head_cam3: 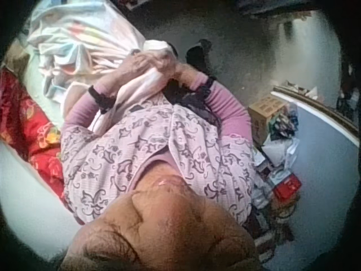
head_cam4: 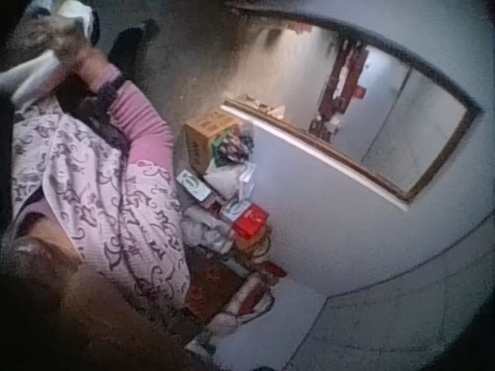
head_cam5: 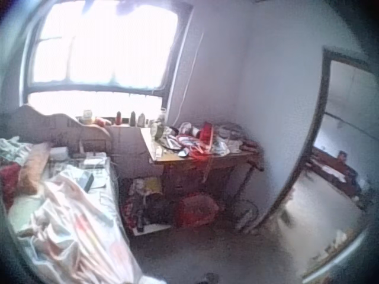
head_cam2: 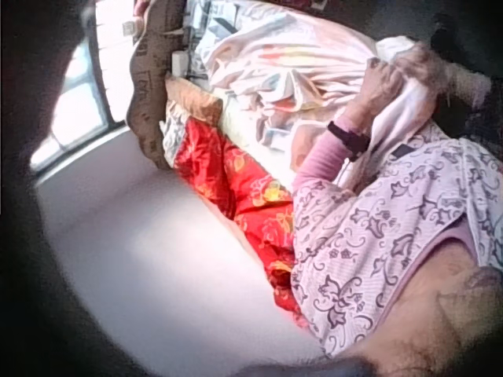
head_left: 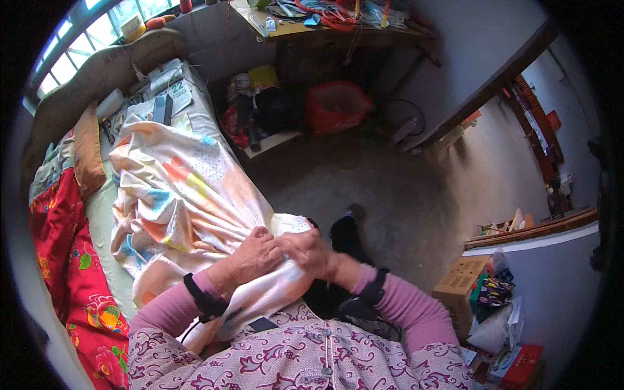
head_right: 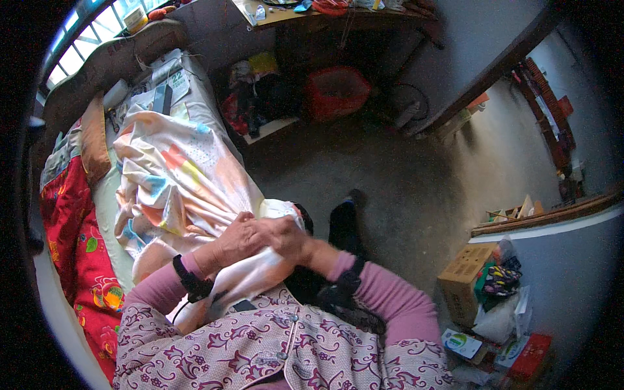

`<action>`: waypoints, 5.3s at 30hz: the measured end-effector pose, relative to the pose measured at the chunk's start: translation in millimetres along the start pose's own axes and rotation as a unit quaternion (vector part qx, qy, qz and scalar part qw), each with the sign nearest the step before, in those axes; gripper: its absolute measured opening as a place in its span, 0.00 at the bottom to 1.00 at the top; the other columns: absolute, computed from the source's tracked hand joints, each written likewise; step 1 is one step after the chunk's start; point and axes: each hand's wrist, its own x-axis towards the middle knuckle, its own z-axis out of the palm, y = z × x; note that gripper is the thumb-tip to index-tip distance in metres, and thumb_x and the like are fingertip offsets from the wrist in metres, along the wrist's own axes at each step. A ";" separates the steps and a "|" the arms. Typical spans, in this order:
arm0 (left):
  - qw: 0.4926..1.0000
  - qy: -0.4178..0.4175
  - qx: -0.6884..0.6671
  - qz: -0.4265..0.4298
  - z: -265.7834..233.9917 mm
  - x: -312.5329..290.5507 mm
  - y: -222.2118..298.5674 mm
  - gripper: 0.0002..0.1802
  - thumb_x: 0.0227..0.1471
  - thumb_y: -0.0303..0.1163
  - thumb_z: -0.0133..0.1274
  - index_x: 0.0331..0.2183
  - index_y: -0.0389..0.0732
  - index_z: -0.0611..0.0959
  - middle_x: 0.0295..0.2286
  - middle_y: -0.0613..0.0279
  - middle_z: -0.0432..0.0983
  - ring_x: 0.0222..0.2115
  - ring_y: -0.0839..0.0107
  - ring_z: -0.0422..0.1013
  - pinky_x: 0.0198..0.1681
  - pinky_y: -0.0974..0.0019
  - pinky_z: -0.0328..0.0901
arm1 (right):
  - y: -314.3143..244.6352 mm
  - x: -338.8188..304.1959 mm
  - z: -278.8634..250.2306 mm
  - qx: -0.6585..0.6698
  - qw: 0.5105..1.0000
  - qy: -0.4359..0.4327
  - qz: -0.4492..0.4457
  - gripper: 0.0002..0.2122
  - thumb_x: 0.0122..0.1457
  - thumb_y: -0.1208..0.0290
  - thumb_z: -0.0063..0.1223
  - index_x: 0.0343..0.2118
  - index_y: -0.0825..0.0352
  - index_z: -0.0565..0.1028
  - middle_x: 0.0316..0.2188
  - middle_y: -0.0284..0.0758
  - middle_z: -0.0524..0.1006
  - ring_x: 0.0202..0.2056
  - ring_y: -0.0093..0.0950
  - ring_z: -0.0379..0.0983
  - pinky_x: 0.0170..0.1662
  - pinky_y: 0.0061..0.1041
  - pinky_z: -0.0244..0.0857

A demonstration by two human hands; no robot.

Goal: The person spreads a floral-patterned sheet on a bed, then uses a pair of scissors to trim a section of the sheet. They continue to manipulate and fold the sheet after cutting.

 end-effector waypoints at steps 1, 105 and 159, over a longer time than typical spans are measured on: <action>0.999 -0.033 -0.012 0.000 -1.3 -7.1 -0.6 0.10 0.42 0.29 0.55 0.31 0.44 0.76 0.30 0.59 0.70 0.35 0.59 0.70 0.47 0.51 0.60 | 11.9 -12.6 -28.6 0.088 0.987 -0.046 0.128 0.07 0.59 0.75 0.50 0.37 0.70 0.76 0.31 0.42 0.78 0.31 0.39 0.76 0.33 0.32 0.72; 0.911 0.307 -0.166 -0.220 -41.9 279.7 -161.5 0.21 0.53 0.35 0.62 0.47 0.36 0.81 0.40 0.46 0.78 0.41 0.50 0.75 0.44 0.56 0.70 | 303.6 92.2 -173.2 0.241 0.819 0.093 0.512 0.21 0.71 0.68 0.34 0.60 0.79 0.61 0.53 0.54 0.73 0.51 0.40 0.77 0.53 0.32 0.73; 0.780 0.125 -0.546 -0.279 -51.6 240.2 -232.3 0.16 0.63 0.35 0.52 0.44 0.32 0.83 0.40 0.52 0.83 0.42 0.65 0.79 0.49 0.66 0.73 | 240.2 -4.7 -161.1 0.287 0.801 0.044 0.524 0.21 0.70 0.58 0.43 0.55 0.72 0.71 0.43 0.42 0.81 0.43 0.30 0.81 0.44 0.28 0.76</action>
